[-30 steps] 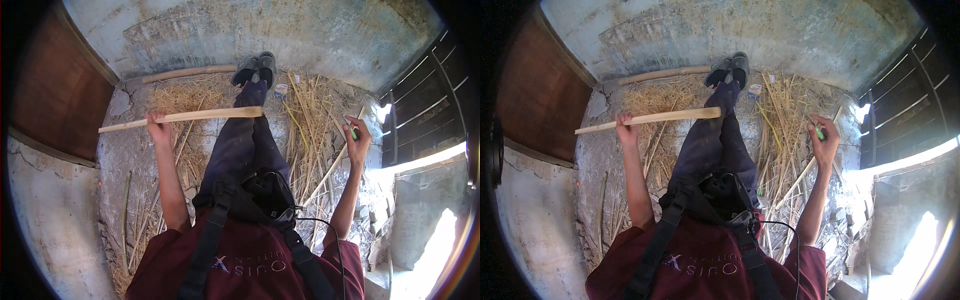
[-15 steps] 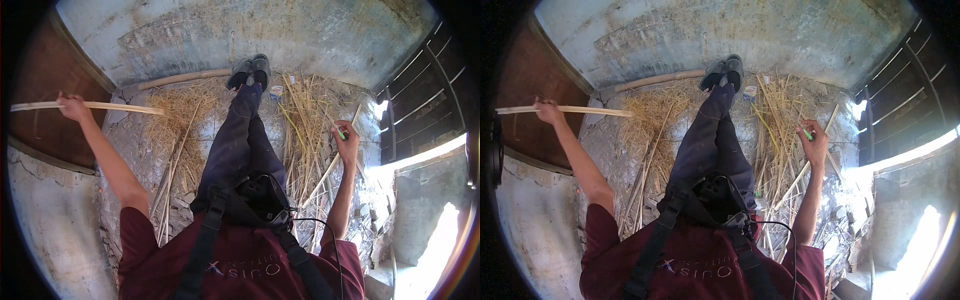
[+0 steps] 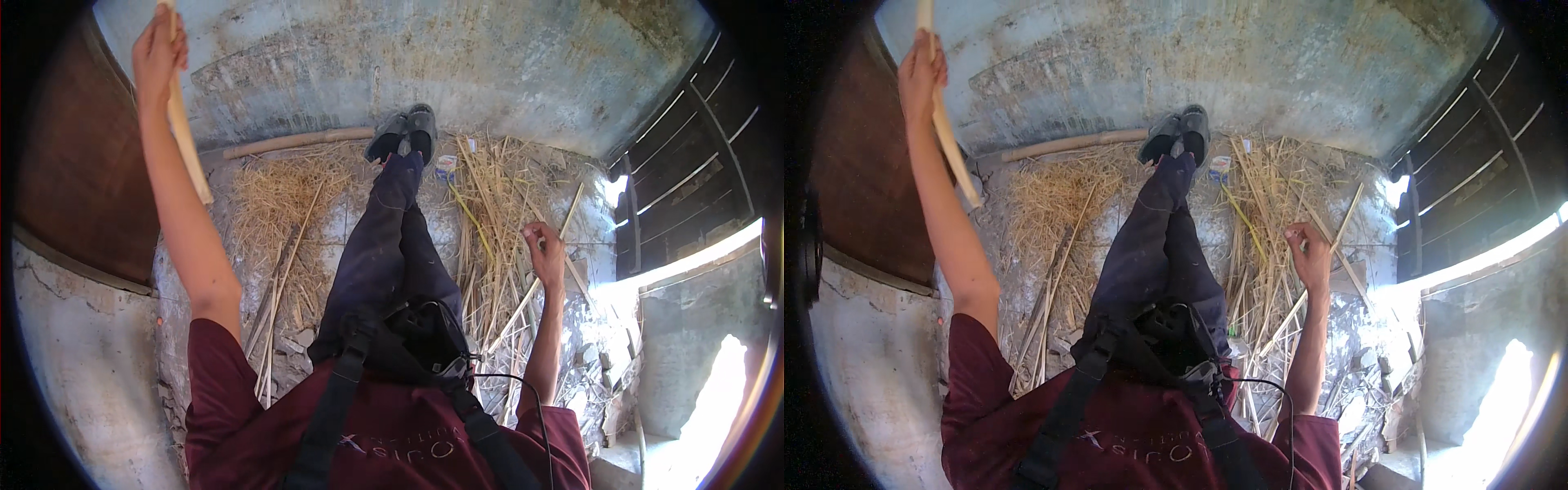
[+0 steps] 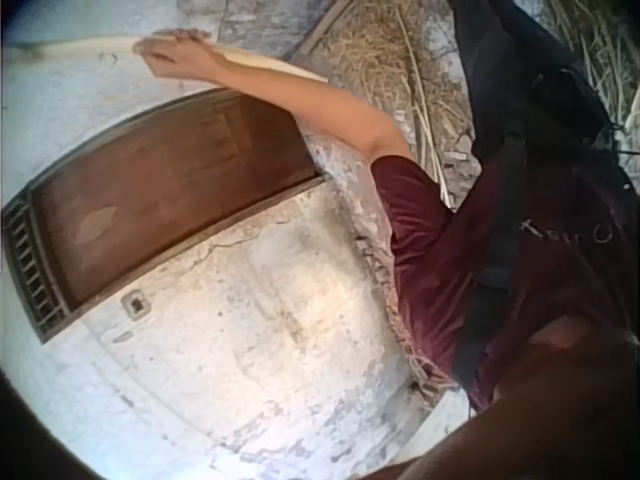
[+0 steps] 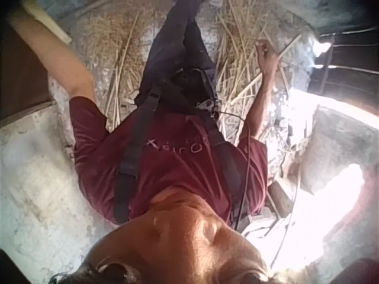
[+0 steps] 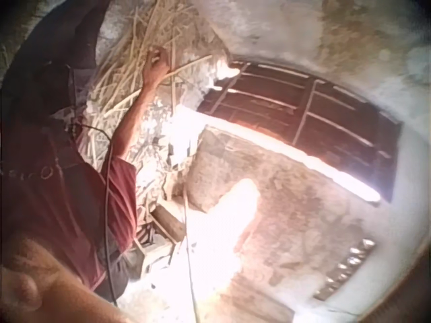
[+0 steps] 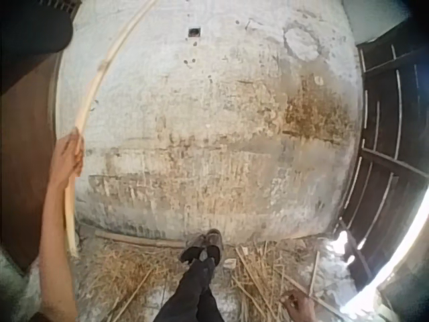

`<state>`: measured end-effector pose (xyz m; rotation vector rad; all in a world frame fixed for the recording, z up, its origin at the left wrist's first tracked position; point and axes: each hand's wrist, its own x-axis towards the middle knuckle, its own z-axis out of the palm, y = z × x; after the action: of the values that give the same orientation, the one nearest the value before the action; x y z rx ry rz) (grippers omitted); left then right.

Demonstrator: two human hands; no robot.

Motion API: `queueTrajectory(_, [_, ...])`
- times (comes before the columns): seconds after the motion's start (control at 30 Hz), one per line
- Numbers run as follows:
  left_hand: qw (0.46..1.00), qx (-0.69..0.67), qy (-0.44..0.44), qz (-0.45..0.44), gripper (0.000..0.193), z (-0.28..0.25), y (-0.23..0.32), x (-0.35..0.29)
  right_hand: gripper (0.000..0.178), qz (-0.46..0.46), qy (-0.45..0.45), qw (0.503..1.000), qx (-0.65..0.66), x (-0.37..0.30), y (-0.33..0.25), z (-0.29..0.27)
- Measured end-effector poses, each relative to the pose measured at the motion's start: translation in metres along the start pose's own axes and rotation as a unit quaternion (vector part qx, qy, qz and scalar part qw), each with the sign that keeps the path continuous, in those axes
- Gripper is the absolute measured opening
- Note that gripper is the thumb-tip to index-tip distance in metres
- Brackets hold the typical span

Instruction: The person shaves thin layers off a long bamboo strip using a knife, working along the length of the material.

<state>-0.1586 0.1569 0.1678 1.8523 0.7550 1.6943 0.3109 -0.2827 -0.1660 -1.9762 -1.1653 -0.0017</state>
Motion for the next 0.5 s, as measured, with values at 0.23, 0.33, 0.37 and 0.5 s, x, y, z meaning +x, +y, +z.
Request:
queueTrajectory(0.23, [0.993, -0.084, -0.047, -0.066, 0.055, 0.087, -0.098, 0.045, 0.028, 0.045, -0.041, 0.998, -0.019, -0.009, 0.017, 0.007])
queueTrajectory(0.33, [0.909, 0.218, -0.186, -0.303, 0.064, 0.072, -0.195, 0.034, 0.032, 0.048, -0.074, 0.996, -0.023, -0.012, 0.008, 0.016])
queueTrajectory(0.37, [0.924, 0.219, -0.162, -0.268, 0.067, 0.078, -0.201, 0.024, 0.034, 0.051, -0.073, 0.996, -0.029, -0.009, 0.008, 0.012])
queueTrajectory(0.5, [0.963, 0.167, -0.057, -0.202, 0.072, 0.080, -0.185, -0.003, 0.035, 0.044, -0.073, 0.996, -0.027, -0.018, 0.020, 0.010])
